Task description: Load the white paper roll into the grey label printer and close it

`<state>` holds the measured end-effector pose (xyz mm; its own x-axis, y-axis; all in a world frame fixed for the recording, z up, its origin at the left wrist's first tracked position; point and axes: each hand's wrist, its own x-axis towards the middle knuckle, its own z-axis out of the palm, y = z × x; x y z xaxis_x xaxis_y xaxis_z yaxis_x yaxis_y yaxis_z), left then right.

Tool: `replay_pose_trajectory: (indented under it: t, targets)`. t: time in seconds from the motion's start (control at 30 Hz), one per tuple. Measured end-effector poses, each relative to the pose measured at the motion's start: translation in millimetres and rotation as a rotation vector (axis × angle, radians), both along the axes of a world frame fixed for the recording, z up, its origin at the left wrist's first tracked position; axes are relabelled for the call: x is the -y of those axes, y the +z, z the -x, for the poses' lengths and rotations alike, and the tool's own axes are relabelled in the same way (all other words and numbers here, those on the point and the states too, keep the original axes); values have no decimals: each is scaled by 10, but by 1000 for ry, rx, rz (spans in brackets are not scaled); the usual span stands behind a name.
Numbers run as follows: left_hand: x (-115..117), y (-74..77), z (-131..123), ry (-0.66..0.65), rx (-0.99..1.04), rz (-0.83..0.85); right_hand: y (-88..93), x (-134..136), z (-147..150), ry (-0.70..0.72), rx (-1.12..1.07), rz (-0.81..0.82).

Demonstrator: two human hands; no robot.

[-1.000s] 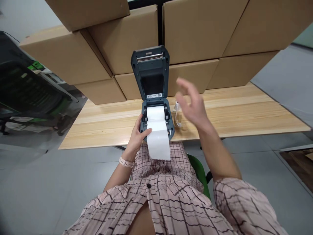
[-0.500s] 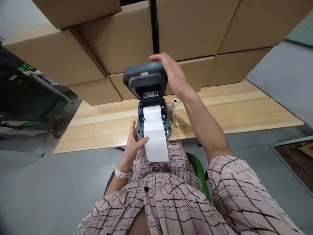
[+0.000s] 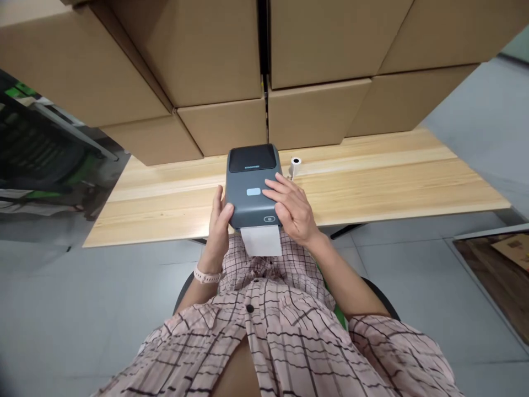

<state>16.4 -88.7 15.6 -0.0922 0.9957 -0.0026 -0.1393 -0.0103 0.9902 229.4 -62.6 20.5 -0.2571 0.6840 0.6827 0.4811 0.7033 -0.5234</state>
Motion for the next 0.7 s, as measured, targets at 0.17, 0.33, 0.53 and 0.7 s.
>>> replay_pose_trajectory:
  t: [0.17,0.33,0.53,0.7]
  targets:
    - [31,-49,-1,17,-7,31,-243,44,41,-50,-14,43]
    - [37,-58,-5,-1,-31,-33,-380,20,97,-82,-80,16]
    - [530,-212,25,212,-191,-10,-325,17,148,-105,-85,18]
    - [712,-193,-77,-256,-136,258,-316,32,190,-147,-122,13]
